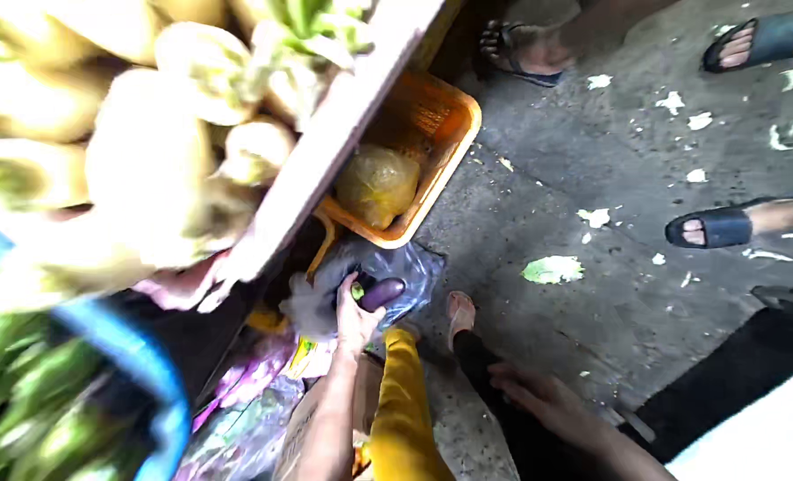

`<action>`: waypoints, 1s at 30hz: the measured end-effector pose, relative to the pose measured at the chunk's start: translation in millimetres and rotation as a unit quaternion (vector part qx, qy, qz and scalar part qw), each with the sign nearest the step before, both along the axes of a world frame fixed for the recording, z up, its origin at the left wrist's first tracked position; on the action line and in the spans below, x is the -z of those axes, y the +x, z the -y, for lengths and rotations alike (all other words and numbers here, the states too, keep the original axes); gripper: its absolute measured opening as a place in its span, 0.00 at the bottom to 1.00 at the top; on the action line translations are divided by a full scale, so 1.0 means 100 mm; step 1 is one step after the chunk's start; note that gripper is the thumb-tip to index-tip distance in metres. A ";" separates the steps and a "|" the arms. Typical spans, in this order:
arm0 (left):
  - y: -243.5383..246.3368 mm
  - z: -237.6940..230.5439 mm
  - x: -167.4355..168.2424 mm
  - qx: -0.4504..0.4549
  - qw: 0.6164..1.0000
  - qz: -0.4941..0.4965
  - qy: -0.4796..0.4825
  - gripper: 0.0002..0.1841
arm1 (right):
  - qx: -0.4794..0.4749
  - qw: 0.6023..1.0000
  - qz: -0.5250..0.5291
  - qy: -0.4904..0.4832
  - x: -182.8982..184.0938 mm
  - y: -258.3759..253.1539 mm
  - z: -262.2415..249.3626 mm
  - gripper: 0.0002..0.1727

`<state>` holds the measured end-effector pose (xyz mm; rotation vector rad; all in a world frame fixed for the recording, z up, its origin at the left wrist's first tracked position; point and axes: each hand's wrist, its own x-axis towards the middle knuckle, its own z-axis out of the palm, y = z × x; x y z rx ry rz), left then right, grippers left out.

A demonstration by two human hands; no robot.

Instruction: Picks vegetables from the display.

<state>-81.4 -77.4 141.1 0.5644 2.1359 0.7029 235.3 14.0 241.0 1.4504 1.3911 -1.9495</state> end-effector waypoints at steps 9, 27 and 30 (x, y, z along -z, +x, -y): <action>0.30 0.21 -2.81 -0.335 0.765 0.297 0.463 0.35 | -0.163 0.902 -0.294 0.272 -1.80 -1.43 -0.17 0.49; -0.57 1.80 -4.47 -0.585 0.642 0.003 0.495 0.13 | -0.342 0.823 -0.340 0.301 -3.62 -4.01 0.17 0.25; -0.46 2.38 -4.37 -0.604 0.592 -0.032 0.532 0.16 | -0.341 0.837 -0.312 0.292 -3.34 -4.99 0.26 0.24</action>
